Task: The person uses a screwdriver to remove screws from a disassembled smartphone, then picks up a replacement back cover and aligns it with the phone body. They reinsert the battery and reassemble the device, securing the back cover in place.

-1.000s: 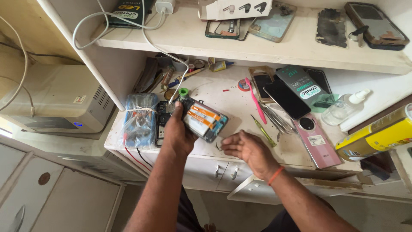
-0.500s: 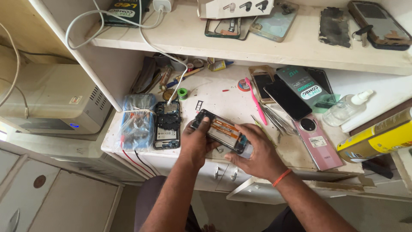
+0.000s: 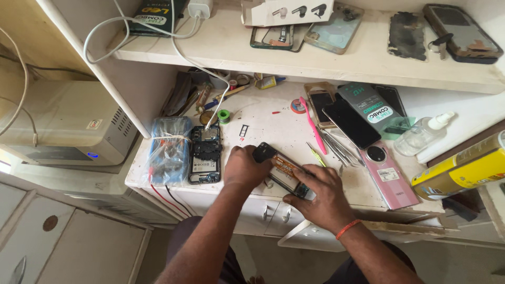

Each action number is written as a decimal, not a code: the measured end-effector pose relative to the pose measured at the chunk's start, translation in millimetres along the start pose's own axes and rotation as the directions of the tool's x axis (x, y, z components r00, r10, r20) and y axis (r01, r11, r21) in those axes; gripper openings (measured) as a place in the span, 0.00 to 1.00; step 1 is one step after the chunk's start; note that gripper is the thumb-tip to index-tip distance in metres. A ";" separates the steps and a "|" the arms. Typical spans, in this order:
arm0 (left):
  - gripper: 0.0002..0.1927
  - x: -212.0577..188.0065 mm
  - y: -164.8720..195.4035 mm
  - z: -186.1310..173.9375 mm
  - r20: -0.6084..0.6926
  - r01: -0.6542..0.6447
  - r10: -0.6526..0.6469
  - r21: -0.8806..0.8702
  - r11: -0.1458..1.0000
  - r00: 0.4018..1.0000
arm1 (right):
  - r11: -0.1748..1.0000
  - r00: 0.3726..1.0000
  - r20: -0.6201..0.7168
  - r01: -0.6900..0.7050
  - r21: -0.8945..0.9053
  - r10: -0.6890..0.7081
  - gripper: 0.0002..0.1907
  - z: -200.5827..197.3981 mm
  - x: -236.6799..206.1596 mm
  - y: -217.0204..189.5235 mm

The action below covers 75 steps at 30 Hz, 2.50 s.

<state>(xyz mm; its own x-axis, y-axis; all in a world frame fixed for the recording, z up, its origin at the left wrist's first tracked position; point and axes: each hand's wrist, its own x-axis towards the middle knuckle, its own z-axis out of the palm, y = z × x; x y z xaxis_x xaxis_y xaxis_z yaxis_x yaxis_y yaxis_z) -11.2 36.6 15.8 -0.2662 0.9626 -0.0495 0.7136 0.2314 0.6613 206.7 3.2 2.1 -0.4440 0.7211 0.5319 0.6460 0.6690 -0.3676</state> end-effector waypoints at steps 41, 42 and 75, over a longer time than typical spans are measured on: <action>0.20 -58.3 -14.2 25.3 -0.097 -0.705 0.733 0.217 0.676 0.673 | 0.989 0.993 -0.043 0.105 -0.106 -0.110 0.33 -14.3 -9.7 11.4; 0.20 -57.9 -15.5 25.1 -0.098 -0.716 0.745 0.223 0.662 0.659 | 0.987 0.991 -0.046 0.121 -0.109 -0.127 0.32 -14.5 -9.3 11.4; 0.31 -54.0 -21.3 44.2 -0.085 -0.668 0.740 0.373 0.645 0.667 | 0.983 0.990 0.002 0.141 -0.115 -0.141 0.40 -19.1 -4.3 5.4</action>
<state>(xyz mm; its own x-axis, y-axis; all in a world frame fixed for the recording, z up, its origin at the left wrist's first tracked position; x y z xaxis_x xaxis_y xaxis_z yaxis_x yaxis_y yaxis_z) 16.6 -14.0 -28.7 0.2955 0.8016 0.5198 0.8791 -0.4411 0.1804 223.9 0.3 12.4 -0.5322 0.6196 0.5769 0.6444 0.7385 -0.1985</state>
